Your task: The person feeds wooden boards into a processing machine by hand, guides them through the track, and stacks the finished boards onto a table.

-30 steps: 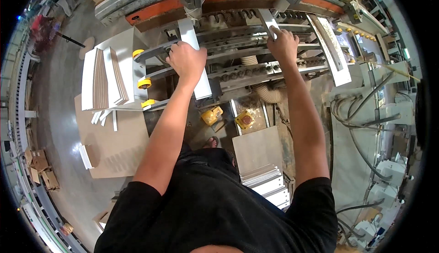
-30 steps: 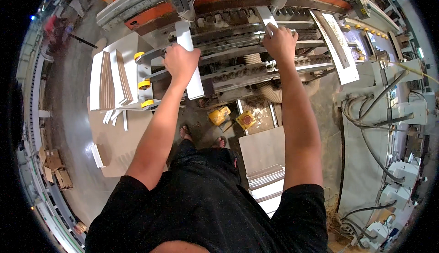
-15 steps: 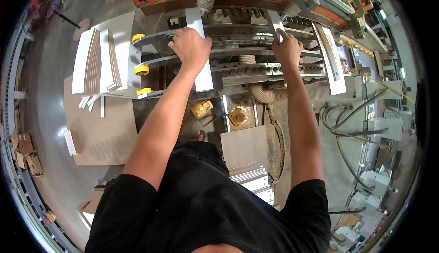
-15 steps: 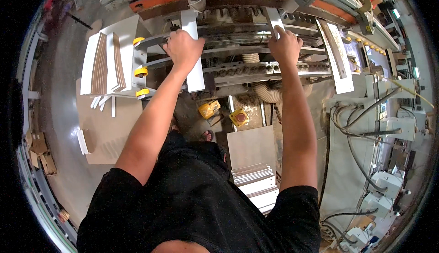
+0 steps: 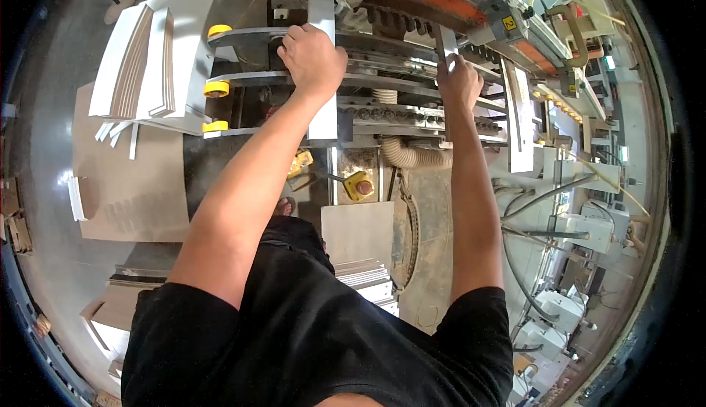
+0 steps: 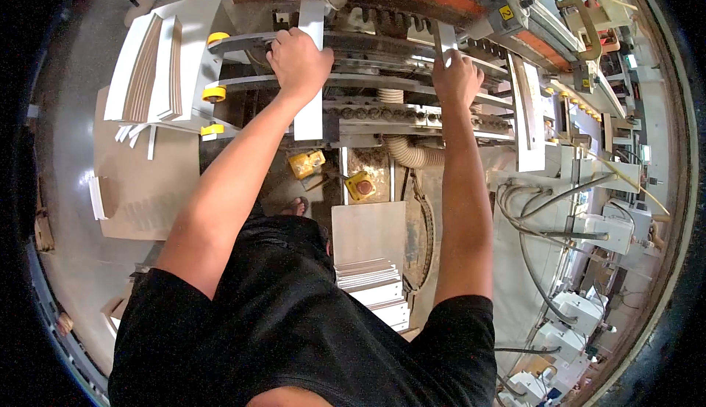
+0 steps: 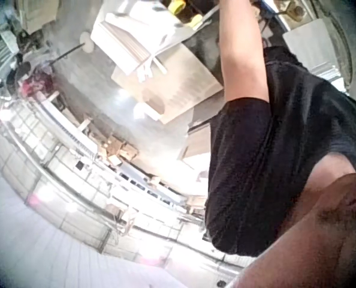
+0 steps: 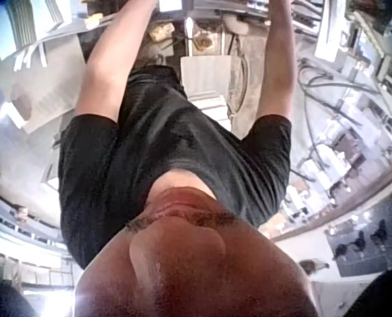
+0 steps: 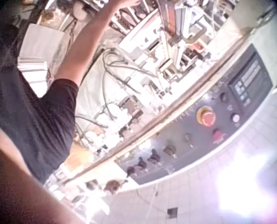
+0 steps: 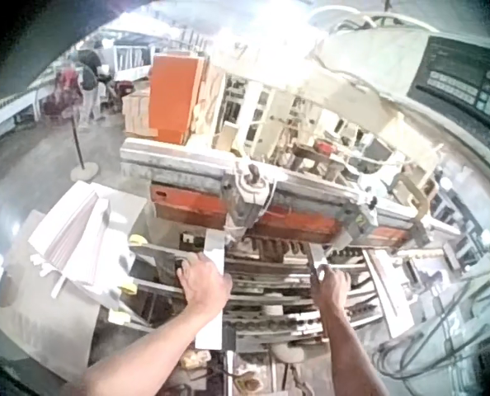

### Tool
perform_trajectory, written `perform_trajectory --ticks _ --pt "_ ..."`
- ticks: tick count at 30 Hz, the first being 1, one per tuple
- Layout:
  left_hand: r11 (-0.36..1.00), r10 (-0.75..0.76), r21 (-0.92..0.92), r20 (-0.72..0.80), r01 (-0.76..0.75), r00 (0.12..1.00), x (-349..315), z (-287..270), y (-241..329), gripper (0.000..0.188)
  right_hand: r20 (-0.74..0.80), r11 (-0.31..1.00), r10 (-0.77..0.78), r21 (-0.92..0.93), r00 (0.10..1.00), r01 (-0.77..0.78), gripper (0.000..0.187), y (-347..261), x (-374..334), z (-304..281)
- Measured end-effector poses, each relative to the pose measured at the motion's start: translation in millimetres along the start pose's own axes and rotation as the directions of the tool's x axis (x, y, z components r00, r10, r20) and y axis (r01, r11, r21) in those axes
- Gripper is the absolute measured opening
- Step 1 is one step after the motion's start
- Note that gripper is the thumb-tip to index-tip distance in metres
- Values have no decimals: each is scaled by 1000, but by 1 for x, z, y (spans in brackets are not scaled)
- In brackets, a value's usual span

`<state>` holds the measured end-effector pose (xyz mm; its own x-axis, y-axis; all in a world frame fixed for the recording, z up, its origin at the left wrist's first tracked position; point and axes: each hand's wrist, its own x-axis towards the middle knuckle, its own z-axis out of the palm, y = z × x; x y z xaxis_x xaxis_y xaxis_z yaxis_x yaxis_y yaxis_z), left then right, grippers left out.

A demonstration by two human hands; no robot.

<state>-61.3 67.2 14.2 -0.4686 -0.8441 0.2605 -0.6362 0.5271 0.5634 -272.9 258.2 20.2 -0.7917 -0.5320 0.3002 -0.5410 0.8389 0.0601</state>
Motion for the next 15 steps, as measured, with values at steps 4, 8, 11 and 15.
perform_trajectory --ticks 4,8,11,15 --pt "1000 -4 -13 11 5 1000 0 1 1 43 -63 1000 -20 12 998 21 38 5 1 4" --pt "1000 -21 -1 -4 21 1000 0 2 -4 44 63 996 -33 -81 997 39 33 -6 -6 -4" --pt "1000 -6 -9 -13 6 1000 0 0 -2 46 22 988 -37 -152 999 40 33 -4 -12 -4" --pt "1000 -1 4 5 1 1000 -2 2 0 46 39 992 -51 -116 998 56 37 -4 4 4"
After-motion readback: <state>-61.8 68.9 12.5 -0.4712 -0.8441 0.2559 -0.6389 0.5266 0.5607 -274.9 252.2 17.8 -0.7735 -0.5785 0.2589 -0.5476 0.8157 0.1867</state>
